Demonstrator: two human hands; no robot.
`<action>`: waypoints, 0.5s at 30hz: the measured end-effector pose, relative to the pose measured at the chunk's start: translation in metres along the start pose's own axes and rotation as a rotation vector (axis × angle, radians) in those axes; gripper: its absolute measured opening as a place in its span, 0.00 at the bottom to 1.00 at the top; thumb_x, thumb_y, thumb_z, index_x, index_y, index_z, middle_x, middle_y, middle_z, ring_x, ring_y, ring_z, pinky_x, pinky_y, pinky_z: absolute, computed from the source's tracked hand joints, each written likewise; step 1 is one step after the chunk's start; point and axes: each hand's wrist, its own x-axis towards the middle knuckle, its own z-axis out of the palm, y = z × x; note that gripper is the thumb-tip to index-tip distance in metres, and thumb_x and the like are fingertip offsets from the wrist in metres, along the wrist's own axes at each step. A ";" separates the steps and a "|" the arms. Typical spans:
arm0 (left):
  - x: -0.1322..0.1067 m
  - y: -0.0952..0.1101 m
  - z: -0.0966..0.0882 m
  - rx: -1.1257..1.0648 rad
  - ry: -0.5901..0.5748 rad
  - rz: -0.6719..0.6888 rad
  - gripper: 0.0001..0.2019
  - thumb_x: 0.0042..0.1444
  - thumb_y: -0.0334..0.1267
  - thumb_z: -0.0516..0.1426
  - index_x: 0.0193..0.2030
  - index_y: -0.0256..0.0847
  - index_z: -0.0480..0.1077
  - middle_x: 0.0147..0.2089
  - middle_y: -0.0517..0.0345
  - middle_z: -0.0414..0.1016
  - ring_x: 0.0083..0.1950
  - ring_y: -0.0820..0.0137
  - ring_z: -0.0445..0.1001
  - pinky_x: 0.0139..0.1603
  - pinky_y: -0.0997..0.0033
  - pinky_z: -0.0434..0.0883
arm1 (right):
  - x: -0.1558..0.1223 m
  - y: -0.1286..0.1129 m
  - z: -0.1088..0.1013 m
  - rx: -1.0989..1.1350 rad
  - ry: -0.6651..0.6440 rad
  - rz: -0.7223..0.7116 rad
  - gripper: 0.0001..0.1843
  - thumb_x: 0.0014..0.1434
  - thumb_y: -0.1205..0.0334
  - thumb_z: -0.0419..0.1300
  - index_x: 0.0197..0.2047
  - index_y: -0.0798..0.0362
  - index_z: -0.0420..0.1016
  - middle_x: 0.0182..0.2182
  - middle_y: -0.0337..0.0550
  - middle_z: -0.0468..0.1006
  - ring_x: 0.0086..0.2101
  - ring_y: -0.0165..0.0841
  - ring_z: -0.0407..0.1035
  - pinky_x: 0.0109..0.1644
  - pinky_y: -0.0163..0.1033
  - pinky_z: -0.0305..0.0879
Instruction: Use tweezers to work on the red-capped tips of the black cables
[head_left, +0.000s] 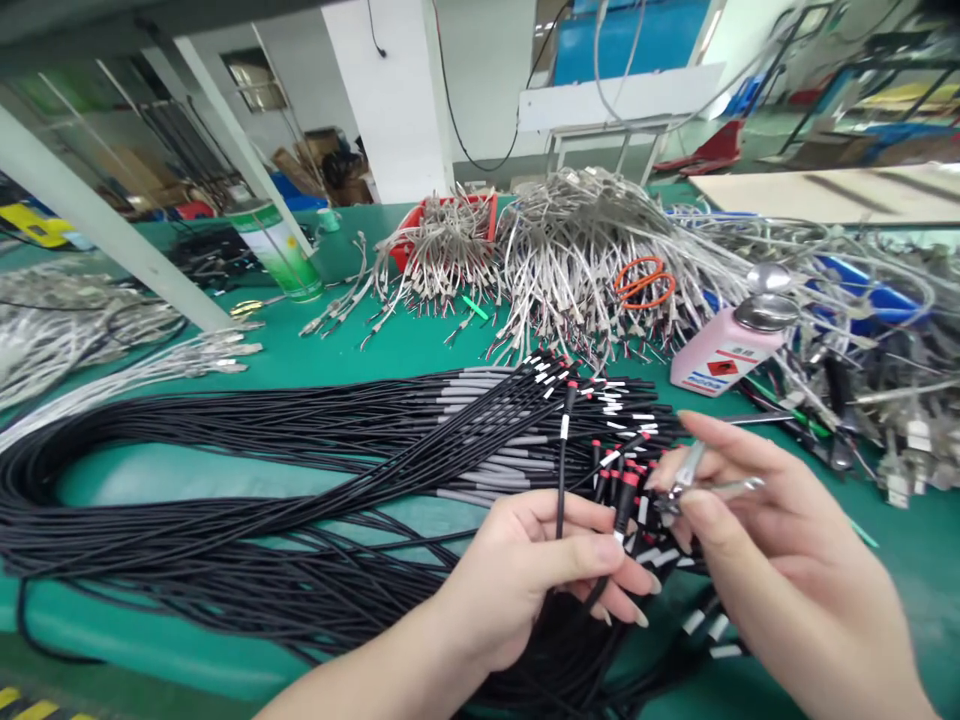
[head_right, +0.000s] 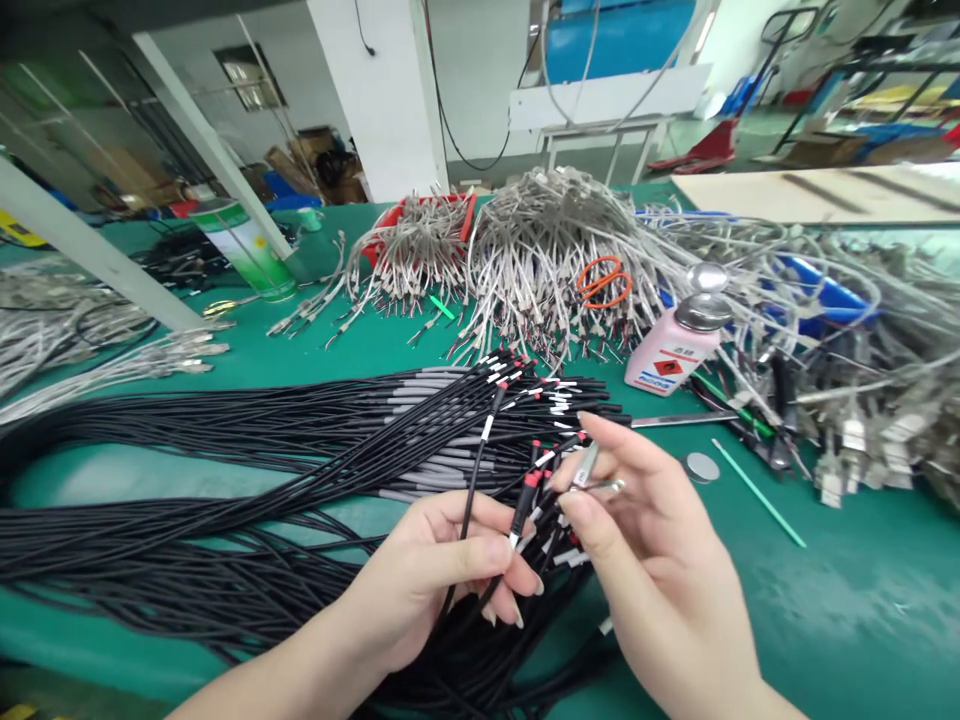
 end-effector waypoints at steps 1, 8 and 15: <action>0.000 0.000 0.000 0.000 -0.003 0.010 0.16 0.43 0.38 0.71 0.34 0.35 0.73 0.27 0.50 0.82 0.22 0.71 0.76 0.25 0.76 0.67 | 0.001 -0.001 -0.001 0.019 -0.002 -0.026 0.23 0.63 0.55 0.61 0.61 0.41 0.67 0.37 0.37 0.80 0.30 0.29 0.76 0.35 0.30 0.76; -0.001 0.004 0.000 -0.014 0.013 0.097 0.13 0.47 0.38 0.69 0.36 0.32 0.75 0.27 0.50 0.82 0.22 0.72 0.76 0.26 0.77 0.70 | -0.009 -0.004 0.000 0.118 0.032 -0.068 0.16 0.57 0.63 0.66 0.48 0.43 0.71 0.42 0.41 0.82 0.36 0.34 0.80 0.38 0.34 0.80; 0.003 0.003 -0.001 -0.047 -0.001 0.144 0.10 0.49 0.36 0.69 0.34 0.33 0.75 0.25 0.52 0.81 0.22 0.74 0.75 0.26 0.79 0.71 | -0.019 0.004 0.003 0.122 -0.001 -0.033 0.19 0.56 0.63 0.68 0.50 0.40 0.73 0.41 0.37 0.81 0.37 0.31 0.81 0.42 0.27 0.79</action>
